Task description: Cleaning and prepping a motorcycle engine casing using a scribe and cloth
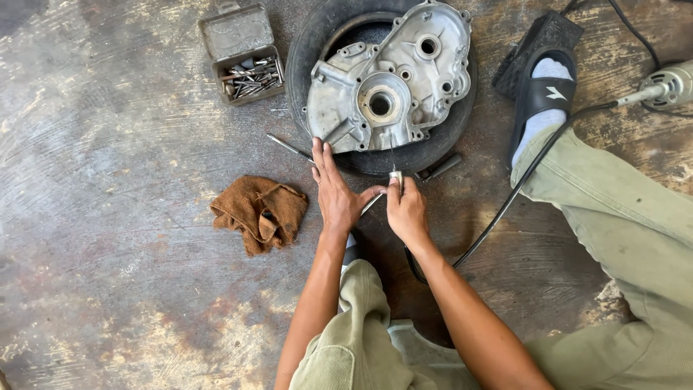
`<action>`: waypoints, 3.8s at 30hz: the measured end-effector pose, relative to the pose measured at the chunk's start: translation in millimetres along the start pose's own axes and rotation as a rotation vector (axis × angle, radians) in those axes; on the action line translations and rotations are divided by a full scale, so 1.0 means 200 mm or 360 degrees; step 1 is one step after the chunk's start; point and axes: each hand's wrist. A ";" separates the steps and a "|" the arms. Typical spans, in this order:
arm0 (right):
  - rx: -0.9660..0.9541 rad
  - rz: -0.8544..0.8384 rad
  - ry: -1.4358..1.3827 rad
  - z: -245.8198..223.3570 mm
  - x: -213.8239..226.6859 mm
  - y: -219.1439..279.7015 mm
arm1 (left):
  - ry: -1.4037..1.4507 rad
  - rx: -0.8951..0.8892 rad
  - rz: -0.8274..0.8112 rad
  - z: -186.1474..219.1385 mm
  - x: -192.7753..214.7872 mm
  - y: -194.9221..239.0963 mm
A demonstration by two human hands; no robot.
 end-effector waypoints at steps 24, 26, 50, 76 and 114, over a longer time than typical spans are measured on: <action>0.0078 -0.0042 -0.0043 -0.03 0.00 0.00 | 0.0047 -0.0042 0.0039 -0.01 0.00 0.00; 0.0062 -0.0059 -0.0111 0.05 -0.04 0.00 | 0.0047 -0.0047 0.0049 -0.01 0.01 0.01; 0.0051 0.0326 -0.0854 -0.07 0.29 -0.09 | -0.0567 -0.0324 -0.0128 0.08 0.17 -0.03; -0.0074 0.0314 -0.0988 -0.05 0.35 -0.17 | -0.0861 -0.1197 0.0059 0.17 -0.26 0.08; -0.0012 0.0277 -0.0978 -0.05 0.33 -0.16 | -0.1089 -0.0978 -0.0064 0.33 -0.12 0.03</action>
Point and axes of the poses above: each hand's wrist, its own y-axis away from the middle knuckle, its own x-axis out of the back of the hand, z = x × y, and after that the axes turned 15 degrees about z, right-handed
